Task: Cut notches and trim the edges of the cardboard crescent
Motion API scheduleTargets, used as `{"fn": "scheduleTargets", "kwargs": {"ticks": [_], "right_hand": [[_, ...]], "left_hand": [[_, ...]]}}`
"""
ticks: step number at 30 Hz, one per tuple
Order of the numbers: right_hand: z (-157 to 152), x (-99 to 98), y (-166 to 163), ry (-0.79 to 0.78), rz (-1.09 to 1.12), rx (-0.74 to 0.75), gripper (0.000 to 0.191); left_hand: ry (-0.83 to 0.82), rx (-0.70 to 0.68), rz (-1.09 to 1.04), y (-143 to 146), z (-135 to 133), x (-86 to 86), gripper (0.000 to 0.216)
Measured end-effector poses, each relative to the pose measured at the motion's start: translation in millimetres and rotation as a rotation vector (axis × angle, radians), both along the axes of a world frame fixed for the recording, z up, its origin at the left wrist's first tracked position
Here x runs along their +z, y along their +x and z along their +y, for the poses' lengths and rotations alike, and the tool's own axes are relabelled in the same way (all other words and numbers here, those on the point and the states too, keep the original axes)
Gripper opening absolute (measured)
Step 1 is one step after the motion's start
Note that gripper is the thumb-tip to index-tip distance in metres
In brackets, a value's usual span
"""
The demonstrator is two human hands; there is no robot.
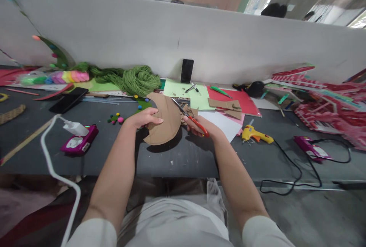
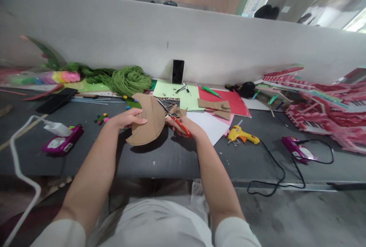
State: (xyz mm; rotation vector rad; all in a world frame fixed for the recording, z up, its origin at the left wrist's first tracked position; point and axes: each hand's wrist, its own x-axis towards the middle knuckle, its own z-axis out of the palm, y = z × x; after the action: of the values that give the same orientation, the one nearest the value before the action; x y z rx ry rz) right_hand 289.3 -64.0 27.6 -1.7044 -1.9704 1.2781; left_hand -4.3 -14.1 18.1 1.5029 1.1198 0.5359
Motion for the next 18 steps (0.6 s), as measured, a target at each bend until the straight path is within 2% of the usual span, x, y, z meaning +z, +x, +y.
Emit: {"fn": "scheduleTargets", "kwargs": {"ticks": [6,13,18], "right_hand": [[3.1,-1.0,-0.7,-0.024,-0.019,-0.027,0.074],[10.1,-11.2,-0.3,-0.027,-0.009,-0.09,0.071],[8.7,-10.7,-0.4,-0.017,0.038,-0.065,0.072]], "left_hand": [[-0.016,0.004,-0.001,1.3,-1.2,0.6,0.039],[-0.003,0.021,-0.028,0.3,-1.4,1.3,0.04],[-0.013,-0.002,0.0,2.1,-1.8,2.7,0.038]]}}
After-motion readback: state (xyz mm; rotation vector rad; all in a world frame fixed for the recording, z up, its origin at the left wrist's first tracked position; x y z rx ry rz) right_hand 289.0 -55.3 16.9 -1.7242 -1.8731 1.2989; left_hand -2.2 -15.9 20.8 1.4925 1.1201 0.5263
